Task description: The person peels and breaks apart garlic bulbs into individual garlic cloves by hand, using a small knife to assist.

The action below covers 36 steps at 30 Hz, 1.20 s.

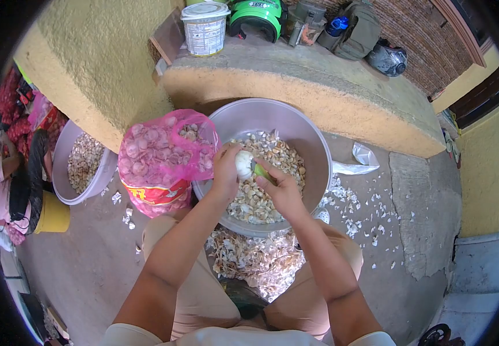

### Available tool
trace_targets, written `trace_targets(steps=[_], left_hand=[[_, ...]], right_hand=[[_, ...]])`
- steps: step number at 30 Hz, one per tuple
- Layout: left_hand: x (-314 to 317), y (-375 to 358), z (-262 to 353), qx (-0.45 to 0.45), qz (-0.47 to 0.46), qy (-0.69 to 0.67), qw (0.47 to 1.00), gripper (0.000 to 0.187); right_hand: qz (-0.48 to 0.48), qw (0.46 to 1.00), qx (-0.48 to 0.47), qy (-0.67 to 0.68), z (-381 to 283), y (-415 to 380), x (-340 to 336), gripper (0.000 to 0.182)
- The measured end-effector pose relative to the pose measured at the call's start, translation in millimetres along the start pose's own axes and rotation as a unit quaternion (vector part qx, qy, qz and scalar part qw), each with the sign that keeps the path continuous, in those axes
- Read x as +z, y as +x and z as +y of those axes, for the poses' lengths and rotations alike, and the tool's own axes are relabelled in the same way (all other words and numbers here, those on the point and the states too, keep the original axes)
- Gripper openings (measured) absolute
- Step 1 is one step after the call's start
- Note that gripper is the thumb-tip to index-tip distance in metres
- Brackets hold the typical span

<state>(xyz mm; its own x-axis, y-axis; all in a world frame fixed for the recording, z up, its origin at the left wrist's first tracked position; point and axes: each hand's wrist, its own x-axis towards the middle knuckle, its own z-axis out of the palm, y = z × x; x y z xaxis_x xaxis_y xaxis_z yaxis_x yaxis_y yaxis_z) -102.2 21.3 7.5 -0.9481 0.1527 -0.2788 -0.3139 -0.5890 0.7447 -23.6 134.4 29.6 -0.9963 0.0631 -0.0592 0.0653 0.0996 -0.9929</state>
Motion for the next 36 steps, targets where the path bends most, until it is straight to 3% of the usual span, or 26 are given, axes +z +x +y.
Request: trace_targets(steps=[4,6,7,10,13,15,18,21,24,27,30,33,36], left_hand=[[0.7,0.6,-1.5,0.017,0.010,0.025,1.000,0.008],[-1.5,0.3,-1.7,0.012,0.004,0.051,0.999,0.007],[-3.0,-0.2,-1.7,0.002,-0.002,0.042,0.999,0.008],[-8.7,1.5,1.6,-0.057,-0.013,-0.012,0.998,0.012],[-18.3,10.8,7.5,-0.135,-0.012,-0.094,0.986,0.018],[-23.9,16.5,5.4,-0.138,-0.017,-0.118,0.983,0.021],[-18.9,16.0,9.0,-0.121,0.043,-0.159,0.979,0.023],[-16.5,12.5,12.9,-0.129,0.019,-0.156,0.979,0.024],[-27.6,22.6,0.6,-0.143,-0.004,-0.168,0.975,0.025],[-17.6,14.1,6.2,-0.154,-0.023,-0.141,0.978,0.025],[-16.6,11.3,5.0,-0.170,-0.051,-0.132,0.975,0.027],[-14.3,9.6,4.5,-0.153,0.000,-0.052,0.987,0.027],[-12.6,6.5,2.8,-0.137,-0.023,-0.050,0.989,0.024]], right_hand=[[0.026,0.999,-0.007,0.021,6.6,0.9,5.0,0.038],[0.093,0.992,0.074,0.054,3.5,4.3,-3.3,0.037],[0.126,0.983,0.114,0.070,1.6,7.0,-10.4,0.037],[0.133,0.972,0.102,0.164,-3.3,15.5,-37.0,0.035],[0.005,0.990,0.133,0.042,-10.1,6.9,-36.1,0.036],[-0.173,0.980,0.052,-0.088,-0.7,-3.3,-33.0,0.036],[-0.406,0.863,0.011,-0.299,8.1,-16.1,-21.9,0.041],[-0.490,0.803,0.034,-0.338,24.4,-39.6,2.5,0.041],[-0.474,0.796,0.086,-0.367,7.6,-40.3,6.6,0.043],[-0.429,0.848,0.069,-0.304,-3.8,-18.5,-18.6,0.044],[-0.290,0.950,0.025,-0.111,-9.8,-9.3,-33.4,0.051],[-0.172,0.982,0.070,-0.019,-34.2,-7.6,-27.7,0.053],[-0.115,0.988,0.081,-0.071,-26.5,-3.4,-21.7,0.057]])
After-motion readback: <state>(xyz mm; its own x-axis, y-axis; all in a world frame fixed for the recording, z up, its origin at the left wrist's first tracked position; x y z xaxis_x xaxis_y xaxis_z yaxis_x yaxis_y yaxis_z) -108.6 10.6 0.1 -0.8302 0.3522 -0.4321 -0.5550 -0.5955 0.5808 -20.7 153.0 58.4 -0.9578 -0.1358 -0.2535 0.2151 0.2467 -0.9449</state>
